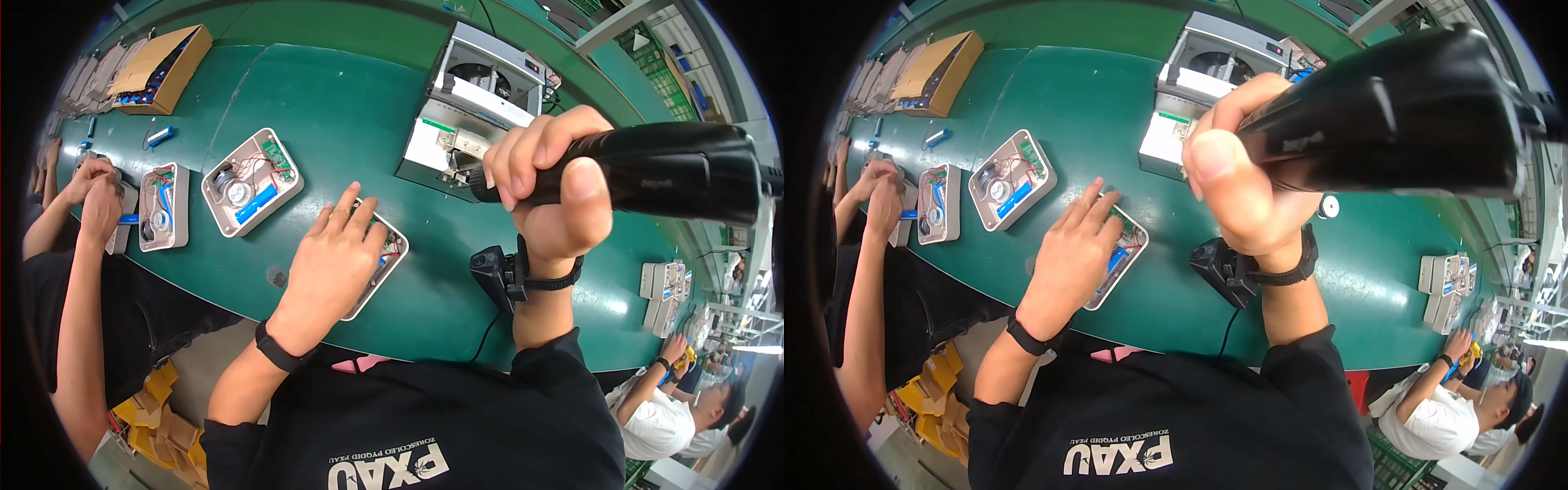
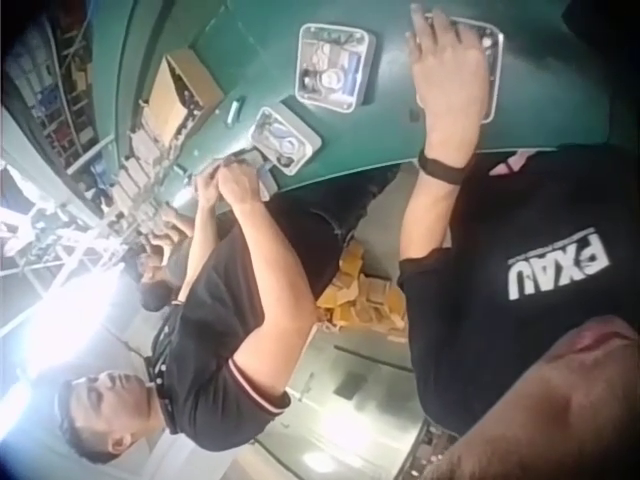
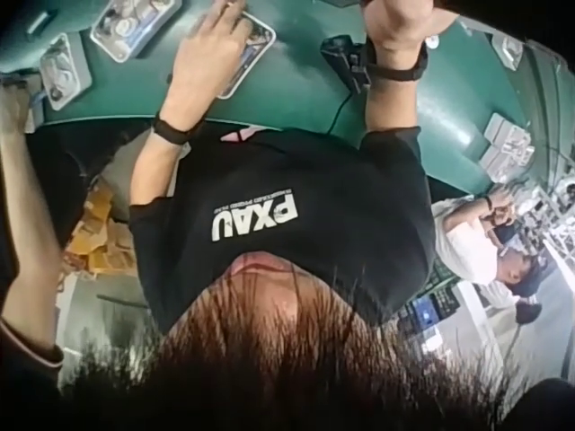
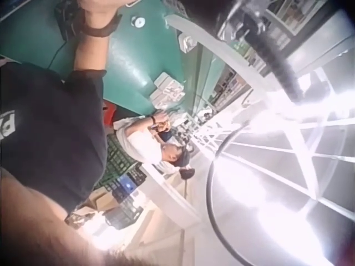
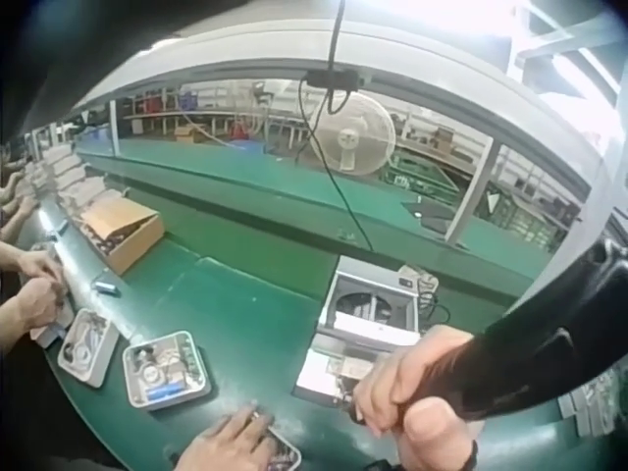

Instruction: The person picks up a screw from a dispenser with an electric screwdriver, drives it into a circuit board inside a plastic housing, and places the unit on the table. This process is repeated for several units, occasionally moving aside other components to clear the workspace.

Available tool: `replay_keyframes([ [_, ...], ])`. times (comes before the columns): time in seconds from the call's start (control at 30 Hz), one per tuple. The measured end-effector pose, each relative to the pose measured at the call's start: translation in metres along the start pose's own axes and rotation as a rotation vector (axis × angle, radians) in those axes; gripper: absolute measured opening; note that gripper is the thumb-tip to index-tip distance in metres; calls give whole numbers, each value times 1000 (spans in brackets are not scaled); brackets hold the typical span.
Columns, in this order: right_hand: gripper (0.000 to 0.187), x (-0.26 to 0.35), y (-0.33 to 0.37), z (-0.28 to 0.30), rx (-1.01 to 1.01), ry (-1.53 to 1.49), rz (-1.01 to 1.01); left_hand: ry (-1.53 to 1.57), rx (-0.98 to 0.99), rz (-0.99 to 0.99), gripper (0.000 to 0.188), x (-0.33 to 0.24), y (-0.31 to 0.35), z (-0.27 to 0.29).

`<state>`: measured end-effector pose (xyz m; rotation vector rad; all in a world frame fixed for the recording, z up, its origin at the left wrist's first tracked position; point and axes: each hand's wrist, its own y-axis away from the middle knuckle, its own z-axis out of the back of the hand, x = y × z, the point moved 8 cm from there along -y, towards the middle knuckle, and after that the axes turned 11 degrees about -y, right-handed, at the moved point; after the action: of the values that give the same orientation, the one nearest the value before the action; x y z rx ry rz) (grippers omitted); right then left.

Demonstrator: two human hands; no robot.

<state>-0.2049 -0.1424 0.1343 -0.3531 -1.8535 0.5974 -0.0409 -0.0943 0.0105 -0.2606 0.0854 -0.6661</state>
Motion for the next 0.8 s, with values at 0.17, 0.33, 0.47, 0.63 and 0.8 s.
replay_keyframes([
  [0.17,38,44,-13,11,65,-51,302,70,-10,58,6,3,-2,-2],
  [0.33,40,44,-26,42,-107,644,668,146,-11,92,5,7,-6,-6],
  [0.47,36,47,-26,44,1,-8,415,186,-26,105,7,11,-9,-6],
  [0.63,31,23,-11,22,57,-81,164,142,57,272,26,1,-4,16],
  [0.8,31,-15,-6,18,-16,265,91,220,165,282,40,-2,9,4],
])
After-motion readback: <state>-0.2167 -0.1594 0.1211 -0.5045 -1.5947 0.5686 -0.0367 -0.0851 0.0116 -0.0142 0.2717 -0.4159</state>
